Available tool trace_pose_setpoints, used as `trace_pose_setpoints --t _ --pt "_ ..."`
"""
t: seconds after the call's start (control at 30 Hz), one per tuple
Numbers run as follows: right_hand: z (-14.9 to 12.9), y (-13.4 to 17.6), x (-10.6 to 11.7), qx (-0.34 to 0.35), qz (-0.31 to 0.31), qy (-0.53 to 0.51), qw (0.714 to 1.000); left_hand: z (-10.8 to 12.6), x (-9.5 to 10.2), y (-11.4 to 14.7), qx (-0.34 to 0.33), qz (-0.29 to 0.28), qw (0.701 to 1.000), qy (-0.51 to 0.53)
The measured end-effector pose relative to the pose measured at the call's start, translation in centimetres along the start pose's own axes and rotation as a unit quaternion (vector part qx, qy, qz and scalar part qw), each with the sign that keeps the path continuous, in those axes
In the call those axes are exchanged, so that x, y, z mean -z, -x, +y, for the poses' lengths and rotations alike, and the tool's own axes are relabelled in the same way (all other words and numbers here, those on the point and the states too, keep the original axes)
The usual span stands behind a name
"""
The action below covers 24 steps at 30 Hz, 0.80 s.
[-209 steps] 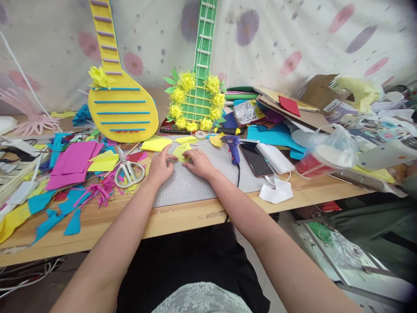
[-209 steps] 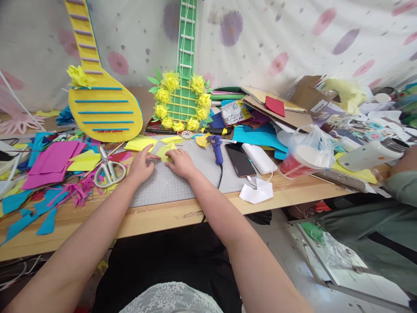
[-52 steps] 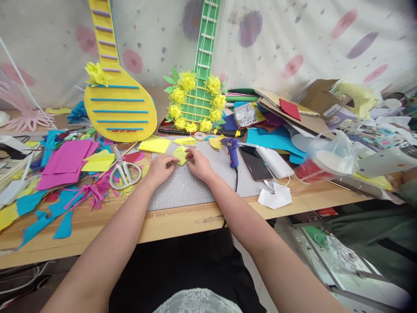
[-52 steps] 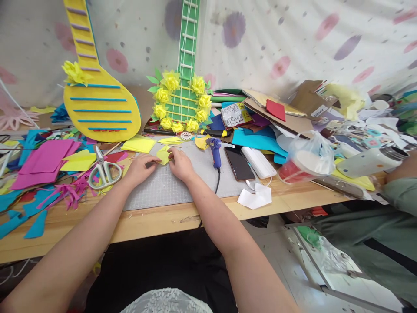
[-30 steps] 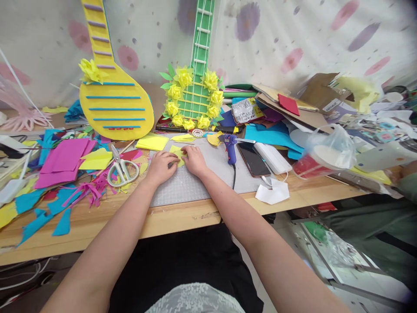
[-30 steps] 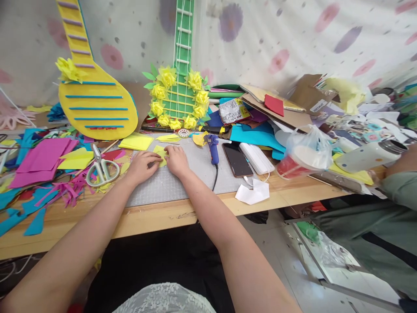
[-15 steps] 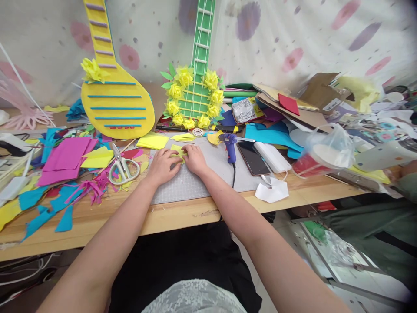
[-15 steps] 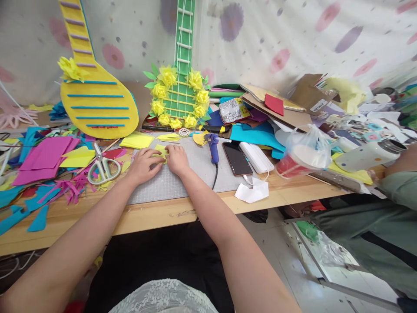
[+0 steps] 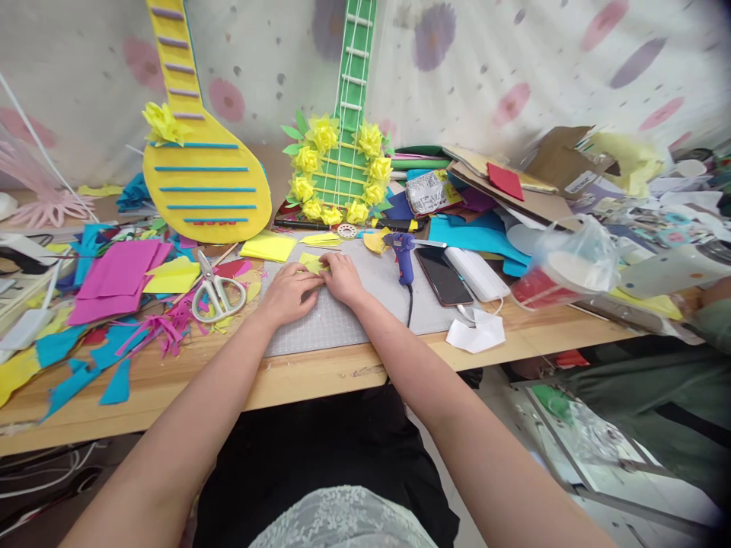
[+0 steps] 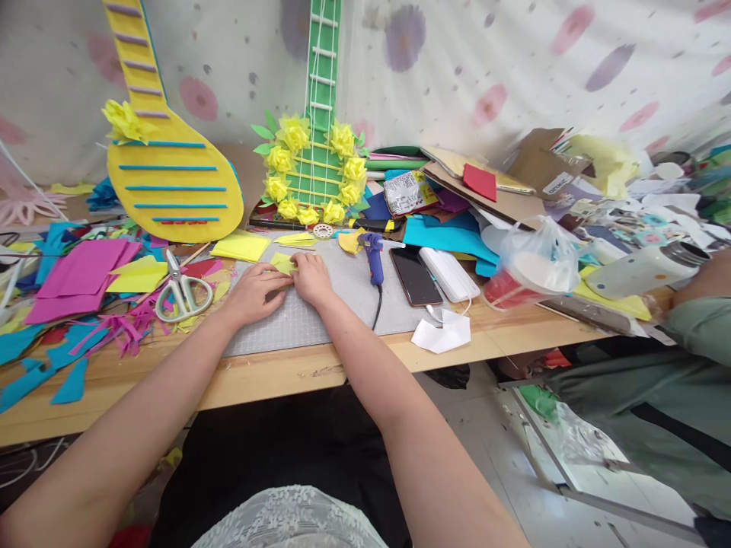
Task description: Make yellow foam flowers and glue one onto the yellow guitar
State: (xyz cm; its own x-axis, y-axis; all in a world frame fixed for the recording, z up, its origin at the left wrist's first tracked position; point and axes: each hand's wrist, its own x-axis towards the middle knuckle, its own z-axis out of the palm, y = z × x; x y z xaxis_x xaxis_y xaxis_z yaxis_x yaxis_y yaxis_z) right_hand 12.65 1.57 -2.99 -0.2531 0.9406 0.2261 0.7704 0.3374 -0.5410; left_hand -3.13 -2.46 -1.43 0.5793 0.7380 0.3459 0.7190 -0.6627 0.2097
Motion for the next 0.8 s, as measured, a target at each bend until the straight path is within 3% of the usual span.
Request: trace_pose_setpoints --t 0.37,0.6,0.8 --pt "0.9 0.1 0.9 0.041 0.003 -0.012 0.999 -0.2 -0.3 -0.2 0.042 -0.015 0.999 0.013" --pt "1.3 -0.9 0.6 -0.037 0.044 0.022 0.998 -0.2 -0.4 -0.2 0.046 -0.01 0.999 0.026" --pt "1.1 -0.9 0.7 -0.051 0.064 0.023 0.996 -0.1 -0.3 -0.2 0.046 -0.009 0.999 0.026"
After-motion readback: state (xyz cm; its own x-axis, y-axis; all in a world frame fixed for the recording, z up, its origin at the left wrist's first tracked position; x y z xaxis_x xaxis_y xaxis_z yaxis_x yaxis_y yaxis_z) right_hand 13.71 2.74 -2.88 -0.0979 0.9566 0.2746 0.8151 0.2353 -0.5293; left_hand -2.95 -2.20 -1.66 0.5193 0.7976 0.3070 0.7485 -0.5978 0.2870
